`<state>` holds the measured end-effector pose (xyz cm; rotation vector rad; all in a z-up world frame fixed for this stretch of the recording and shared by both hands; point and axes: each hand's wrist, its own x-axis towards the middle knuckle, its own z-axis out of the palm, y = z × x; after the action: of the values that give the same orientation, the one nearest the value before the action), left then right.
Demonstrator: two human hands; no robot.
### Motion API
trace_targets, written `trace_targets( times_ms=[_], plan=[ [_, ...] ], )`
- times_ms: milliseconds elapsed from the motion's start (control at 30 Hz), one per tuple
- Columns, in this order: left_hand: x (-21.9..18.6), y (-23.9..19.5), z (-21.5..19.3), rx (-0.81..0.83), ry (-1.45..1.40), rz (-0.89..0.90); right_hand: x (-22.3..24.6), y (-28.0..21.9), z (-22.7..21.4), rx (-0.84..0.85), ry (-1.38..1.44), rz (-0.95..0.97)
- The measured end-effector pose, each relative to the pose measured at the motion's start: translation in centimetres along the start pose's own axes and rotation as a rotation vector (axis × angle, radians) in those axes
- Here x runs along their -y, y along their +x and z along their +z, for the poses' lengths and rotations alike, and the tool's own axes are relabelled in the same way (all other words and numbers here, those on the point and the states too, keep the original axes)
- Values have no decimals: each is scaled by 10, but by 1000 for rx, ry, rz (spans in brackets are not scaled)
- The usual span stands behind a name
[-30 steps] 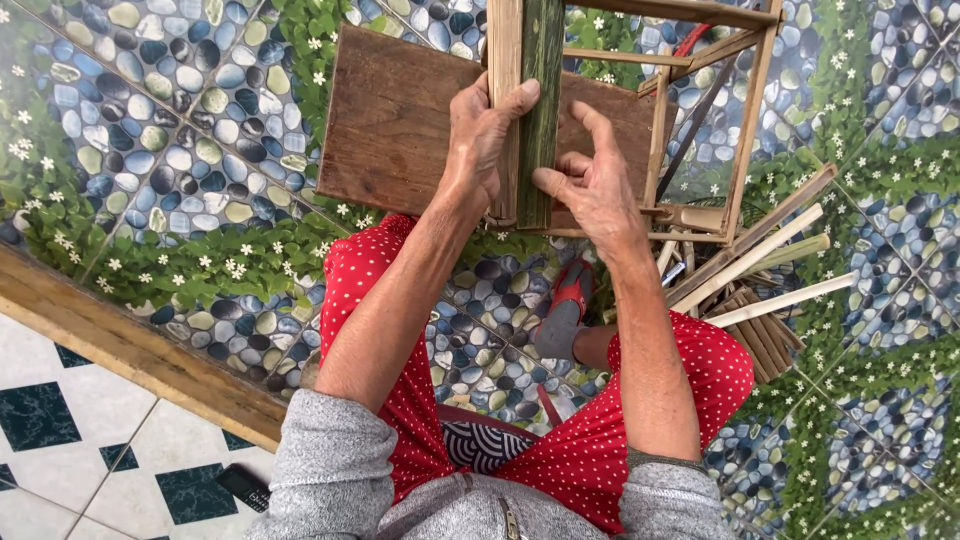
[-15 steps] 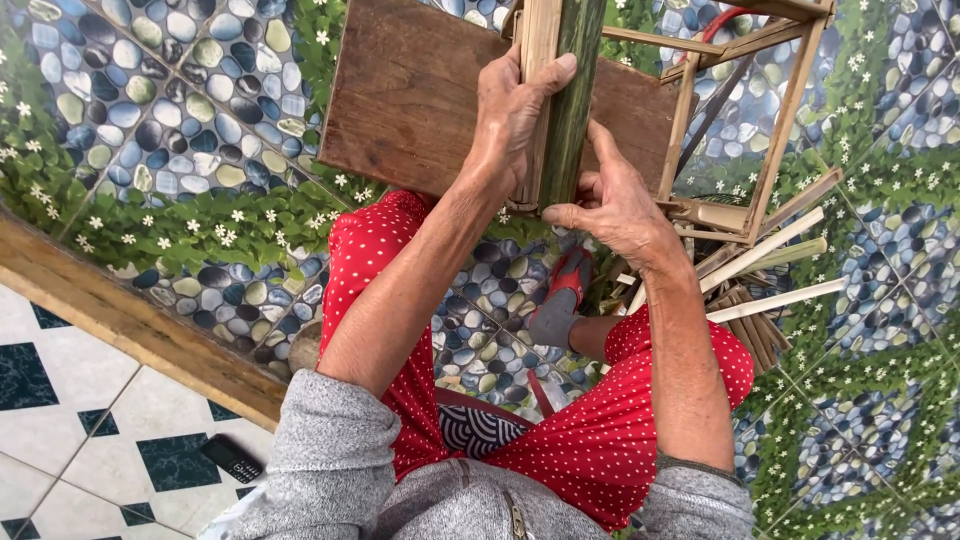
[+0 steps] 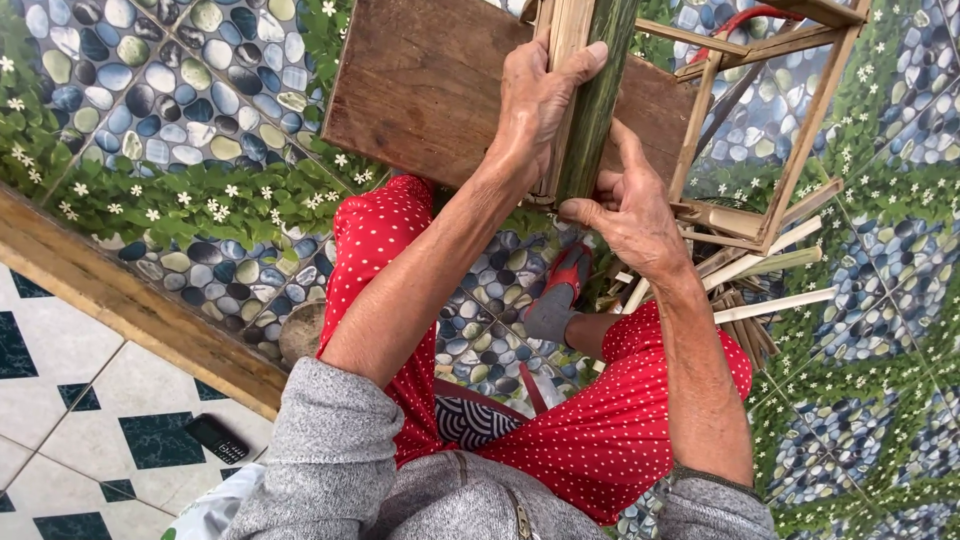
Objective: The person splits a green bamboo stalk into thin strips using a knife and a wooden block. They then assemble these strips into a small rectangular bamboo frame, fitting the pieces together by hand.
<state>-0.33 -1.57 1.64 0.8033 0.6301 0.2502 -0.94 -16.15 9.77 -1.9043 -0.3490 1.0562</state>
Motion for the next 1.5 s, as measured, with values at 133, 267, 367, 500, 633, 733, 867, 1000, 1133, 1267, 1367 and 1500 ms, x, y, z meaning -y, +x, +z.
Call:
trace_targets(
  times_ms=[133, 267, 367, 500, 633, 733, 867, 1000, 1133, 1267, 1367, 1500],
  plan=[
    [3, 2, 1, -6, 22, 28, -2, 2, -2, -5, -11, 21],
    [2, 2, 3, -40, 26, 14, -2, 3, -4, 23, -24, -1],
    [2, 2, 3, -30, 39, 25, -6, 5, -5, 20, -4, 3],
    [3, 3, 4, -28, 29, 20, -12, 7, -7, 37, 3, -14],
    [-5, -3, 5, -23, 19, 12, 0, 5, -9, 48, -16, 16],
    [-4, -4, 7, -12, -17, -1, 8, 0, -13, 78, -48, 34],
    [3, 1, 6, -32, 4, 6, -19, -12, -18, -196, -206, -245],
    [14, 8, 4, -32, 42, 23, -32, -41, 5, -493, 20, -538],
    [19, 10, 4, -47, 133, 31, -69, -64, 26, -659, 182, -464],
    [25, 13, 8, -52, 91, 43, -118, -67, 43, -552, 445, -237],
    [12, 2, 17, -29, -67, -17, -106, -65, 50, -497, 515, -162],
    [20, 8, 13, -39, -62, -36, -101, -74, 44, -501, 498, -130]
  ],
)
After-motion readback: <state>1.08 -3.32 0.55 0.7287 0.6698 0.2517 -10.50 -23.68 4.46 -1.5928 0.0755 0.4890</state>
